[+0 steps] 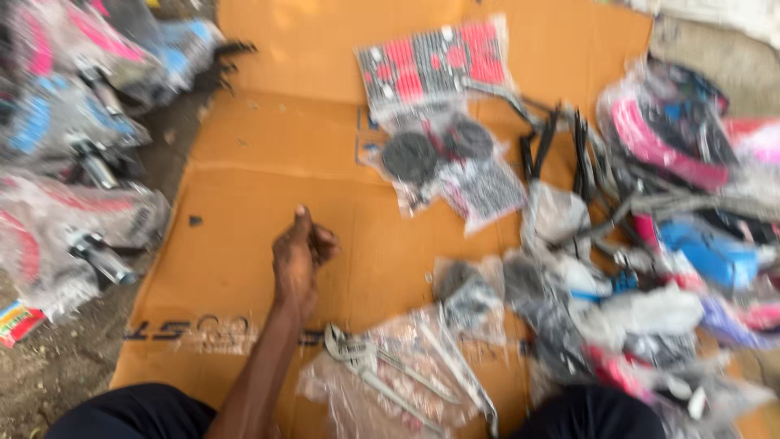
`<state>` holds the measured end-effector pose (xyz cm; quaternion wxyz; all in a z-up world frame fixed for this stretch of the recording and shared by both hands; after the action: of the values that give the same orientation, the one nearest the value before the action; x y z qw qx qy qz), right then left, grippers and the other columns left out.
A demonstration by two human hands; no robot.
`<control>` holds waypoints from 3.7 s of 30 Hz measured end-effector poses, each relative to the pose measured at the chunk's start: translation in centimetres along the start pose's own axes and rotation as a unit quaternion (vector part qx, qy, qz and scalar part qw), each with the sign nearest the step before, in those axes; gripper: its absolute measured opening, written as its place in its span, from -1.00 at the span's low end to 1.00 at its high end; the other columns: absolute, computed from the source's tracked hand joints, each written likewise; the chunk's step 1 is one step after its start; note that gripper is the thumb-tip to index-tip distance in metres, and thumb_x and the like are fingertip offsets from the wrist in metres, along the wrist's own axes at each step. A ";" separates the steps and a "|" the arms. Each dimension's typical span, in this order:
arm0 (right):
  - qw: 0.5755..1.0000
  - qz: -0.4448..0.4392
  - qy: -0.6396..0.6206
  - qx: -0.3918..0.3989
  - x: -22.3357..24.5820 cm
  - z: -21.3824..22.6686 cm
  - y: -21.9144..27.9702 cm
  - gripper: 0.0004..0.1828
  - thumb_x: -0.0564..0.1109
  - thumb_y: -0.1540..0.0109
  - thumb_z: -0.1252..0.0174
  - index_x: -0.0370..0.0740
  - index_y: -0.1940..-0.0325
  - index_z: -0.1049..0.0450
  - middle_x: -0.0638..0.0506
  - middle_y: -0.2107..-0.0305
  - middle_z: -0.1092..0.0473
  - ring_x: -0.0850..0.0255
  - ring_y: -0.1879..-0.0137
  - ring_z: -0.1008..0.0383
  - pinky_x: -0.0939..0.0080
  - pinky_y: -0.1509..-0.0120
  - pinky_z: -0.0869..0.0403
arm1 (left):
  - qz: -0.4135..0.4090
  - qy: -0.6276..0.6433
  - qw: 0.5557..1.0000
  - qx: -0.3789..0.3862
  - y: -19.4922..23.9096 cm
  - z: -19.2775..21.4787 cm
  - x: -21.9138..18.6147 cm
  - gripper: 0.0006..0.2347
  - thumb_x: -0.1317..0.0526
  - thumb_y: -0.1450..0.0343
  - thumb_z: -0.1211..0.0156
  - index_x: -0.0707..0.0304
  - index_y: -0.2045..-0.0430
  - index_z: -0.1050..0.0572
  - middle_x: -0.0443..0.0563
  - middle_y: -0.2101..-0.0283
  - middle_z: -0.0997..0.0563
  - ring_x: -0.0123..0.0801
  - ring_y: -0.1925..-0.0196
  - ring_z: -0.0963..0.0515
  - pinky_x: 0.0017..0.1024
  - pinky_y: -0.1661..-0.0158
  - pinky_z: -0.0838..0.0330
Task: The person assembles scooter wheel components by inserting a metal pin into a black wheel hub, securing it with pliers, and attaching a pink plastic hub cap. The person repeats the process with a blue hub cap.
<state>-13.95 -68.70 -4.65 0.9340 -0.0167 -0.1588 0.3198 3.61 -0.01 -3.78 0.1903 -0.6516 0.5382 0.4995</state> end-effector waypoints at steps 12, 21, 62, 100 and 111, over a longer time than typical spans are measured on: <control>0.727 0.686 -0.042 -0.002 44.4 -6.9 13.5 -0.49 -0.29 -0.15 -0.10 -0.27 -0.21 -0.48 -0.29 -0.08 -0.46 -0.15 -0.21 -0.41 -0.20 -0.26 -0.35 | 0.061 0.009 0.997 -0.046 0.0 0.3 0.4 -0.54 -0.17 -0.50 0.02 0.25 0.62 -0.48 0.02 0.54 -0.57 -0.37 0.53 -0.55 -0.34 0.29 -0.55; 0.772 0.634 -0.049 0.015 50.3 -10.3 18.3 -0.74 -0.32 -0.15 -0.16 -0.14 0.11 -0.56 -0.01 0.28 -0.54 0.09 0.01 -0.52 -0.26 -0.40 -0.32 | 0.079 -0.006 0.996 -0.045 -0.9 -0.2 0.8 -0.59 -0.12 -0.46 -0.11 0.28 0.54 -0.50 0.00 0.49 -0.59 -0.38 0.46 -0.55 -0.38 0.26 -0.49; 0.801 0.347 -0.352 0.338 44.3 -3.7 30.0 -0.72 -0.11 -0.15 -0.37 -0.16 0.06 -0.67 -0.07 0.26 -0.65 0.24 0.21 -0.64 0.25 0.05 -0.55 | 0.040 -0.065 0.984 0.163 2.0 -0.8 1.5 -0.90 0.37 -0.29 -0.47 0.46 0.49 -0.65 0.07 0.44 -0.69 -0.46 0.43 -0.60 -0.51 0.32 -0.50; 0.760 0.106 -0.550 0.331 42.0 -13.6 20.9 -0.64 -0.19 -0.30 -0.18 -0.43 -0.14 -0.43 -0.03 0.21 -0.51 0.27 0.17 -0.53 0.32 0.19 -0.49 | -0.113 -0.153 0.980 0.065 1.5 0.4 -1.7 -0.82 0.39 -0.47 -0.07 0.20 0.09 -0.53 -0.06 0.13 -0.63 -0.40 0.17 -0.58 -0.39 0.13 -0.54; 0.839 0.307 -0.323 0.313 36.5 -5.1 39.9 -0.64 0.03 -0.30 -0.21 -0.26 0.06 -0.28 -0.26 0.34 -0.51 0.03 0.35 -0.61 -0.01 0.34 -0.60 | -0.214 -0.477 0.852 -0.024 -6.8 5.7 4.9 -0.27 0.52 -0.23 -0.04 0.24 -0.39 -0.08 0.24 -0.43 -0.18 0.23 -0.22 -0.30 -0.10 -0.22 -0.21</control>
<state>-8.83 -14.63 -4.37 0.6393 0.3330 -0.3296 0.6098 6.77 4.33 -12.43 0.5099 -0.4367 0.2167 0.7088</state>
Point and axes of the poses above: each hand's wrist, its own y-axis away from the middle knuckle, its own z-axis out of the back of the hand, x = y × z, the point moved 2 cm from there along -y, towards the middle knuckle
